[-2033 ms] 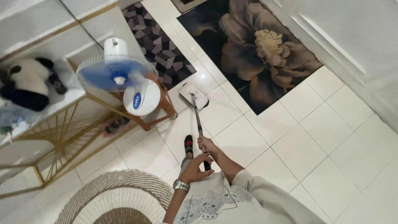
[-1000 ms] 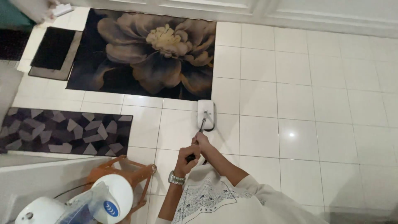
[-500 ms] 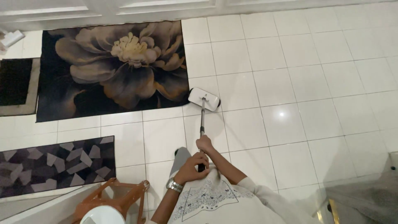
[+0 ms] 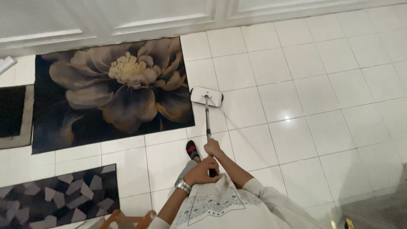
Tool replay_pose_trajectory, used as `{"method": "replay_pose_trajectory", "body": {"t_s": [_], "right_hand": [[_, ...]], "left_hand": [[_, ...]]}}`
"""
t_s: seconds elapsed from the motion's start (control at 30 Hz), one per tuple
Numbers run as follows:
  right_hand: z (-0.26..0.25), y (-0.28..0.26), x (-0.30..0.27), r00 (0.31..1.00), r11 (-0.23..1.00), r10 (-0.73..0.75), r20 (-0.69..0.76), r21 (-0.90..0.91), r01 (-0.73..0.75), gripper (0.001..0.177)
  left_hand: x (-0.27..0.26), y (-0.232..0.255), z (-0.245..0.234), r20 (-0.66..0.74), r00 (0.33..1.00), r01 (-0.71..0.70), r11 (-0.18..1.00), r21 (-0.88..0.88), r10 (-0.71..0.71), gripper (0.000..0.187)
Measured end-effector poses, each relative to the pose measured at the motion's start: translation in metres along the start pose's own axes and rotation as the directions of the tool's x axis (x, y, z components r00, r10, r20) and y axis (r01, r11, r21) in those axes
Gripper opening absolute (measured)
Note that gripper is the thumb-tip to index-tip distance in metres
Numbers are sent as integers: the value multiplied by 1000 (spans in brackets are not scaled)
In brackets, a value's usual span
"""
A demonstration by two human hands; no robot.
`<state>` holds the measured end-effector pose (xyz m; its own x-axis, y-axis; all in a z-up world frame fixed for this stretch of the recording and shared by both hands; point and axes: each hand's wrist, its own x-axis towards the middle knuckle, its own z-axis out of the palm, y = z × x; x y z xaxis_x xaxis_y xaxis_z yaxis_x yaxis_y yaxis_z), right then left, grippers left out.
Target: Mop the white tiled floor throughout various rooms in a home.
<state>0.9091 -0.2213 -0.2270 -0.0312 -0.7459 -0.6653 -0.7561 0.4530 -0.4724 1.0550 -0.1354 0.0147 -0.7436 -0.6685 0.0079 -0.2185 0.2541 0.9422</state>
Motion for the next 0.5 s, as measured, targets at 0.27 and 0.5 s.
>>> {"method": "replay_pose_trajectory", "body": {"t_s": [0.27, 0.5], "right_hand": [[-23, -53, 74, 999, 998, -14, -34, -58, 12, 33], [-45, -68, 124, 998, 1000, 1, -68, -24, -2, 30]], "left_hand": [[40, -27, -78, 26, 1000, -7, 1000, -1, 7, 23], [76, -44, -110, 28, 999, -39, 999, -19, 39, 23]]}}
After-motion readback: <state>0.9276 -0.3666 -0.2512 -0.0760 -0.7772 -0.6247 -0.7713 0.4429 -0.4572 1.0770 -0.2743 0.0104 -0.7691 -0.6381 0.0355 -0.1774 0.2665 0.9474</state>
